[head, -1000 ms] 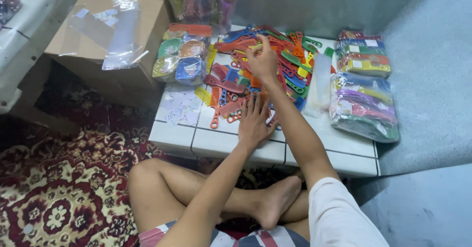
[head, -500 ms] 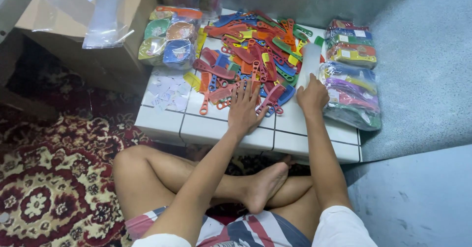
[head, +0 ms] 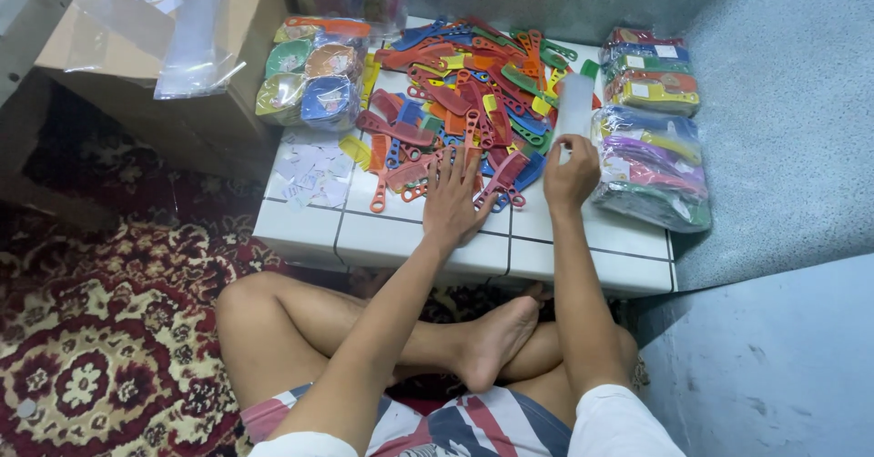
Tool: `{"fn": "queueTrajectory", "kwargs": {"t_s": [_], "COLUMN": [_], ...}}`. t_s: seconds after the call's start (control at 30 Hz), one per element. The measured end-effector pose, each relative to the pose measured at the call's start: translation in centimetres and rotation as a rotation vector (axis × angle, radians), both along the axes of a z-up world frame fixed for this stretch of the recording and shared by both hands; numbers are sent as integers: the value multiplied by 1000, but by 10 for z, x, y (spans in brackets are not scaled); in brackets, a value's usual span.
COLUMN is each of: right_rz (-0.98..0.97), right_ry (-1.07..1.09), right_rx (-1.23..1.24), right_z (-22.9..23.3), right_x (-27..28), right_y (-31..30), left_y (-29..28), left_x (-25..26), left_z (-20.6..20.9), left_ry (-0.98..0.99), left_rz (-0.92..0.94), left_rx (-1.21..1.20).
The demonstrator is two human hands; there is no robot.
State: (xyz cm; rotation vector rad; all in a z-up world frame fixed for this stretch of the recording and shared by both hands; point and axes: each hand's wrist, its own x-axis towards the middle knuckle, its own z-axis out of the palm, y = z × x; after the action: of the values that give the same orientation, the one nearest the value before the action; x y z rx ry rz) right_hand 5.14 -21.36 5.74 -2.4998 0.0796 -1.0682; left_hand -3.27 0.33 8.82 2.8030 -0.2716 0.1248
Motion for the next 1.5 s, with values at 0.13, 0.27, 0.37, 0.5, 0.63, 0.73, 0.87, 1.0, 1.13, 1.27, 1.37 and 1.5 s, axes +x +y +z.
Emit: {"fn": "queueTrajectory", "kwargs": {"t_s": [0.13, 0.27, 0.37, 0.5, 0.63, 0.73, 0.87, 1.0, 1.13, 1.27, 1.37, 1.5], "right_rz": [341, 505, 543, 521, 536, 513, 482, 434, 381, 359, 319, 311], "right_ry": [-47, -99, -180, -123, -129, -133, -153, -43, 22, 39, 12, -5], "right_rx": [146, 152, 129, 116, 94, 101, 115, 77, 3, 39, -29, -43], "right_z": [7, 3, -5, -12, -15, -10, -17, -17, -13, -7, -11, -10], "right_x": [-36, -62, -66, -63, -65, -64, -59, -58, -61, -61, -59, -59], "right_y": [55, 89, 93, 88, 90, 90, 91, 90, 95, 97, 96, 96], "left_y": [-1, -4, -5, -2, -1, 14, 18, 16, 16, 13, 9, 8], "left_x": [-1, 16, 21, 21, 28, 6, 13, 13, 26, 22, 27, 27], "left_z": [-10, -49, -59, -57, -74, -33, -29, -29, -54, -44, -47, -51], "left_ry": [-229, -434, -572, -661, -550, -378, -398, -412, -458, -418, -398, -446], "left_rz": [17, -3, -32, -30, 19, 166, 255, 310, 332, 307, 293, 292], "left_rx": [-98, -87, -117, -260, -541, -826, -875, -915, -952, -991, -1025, -950]}}
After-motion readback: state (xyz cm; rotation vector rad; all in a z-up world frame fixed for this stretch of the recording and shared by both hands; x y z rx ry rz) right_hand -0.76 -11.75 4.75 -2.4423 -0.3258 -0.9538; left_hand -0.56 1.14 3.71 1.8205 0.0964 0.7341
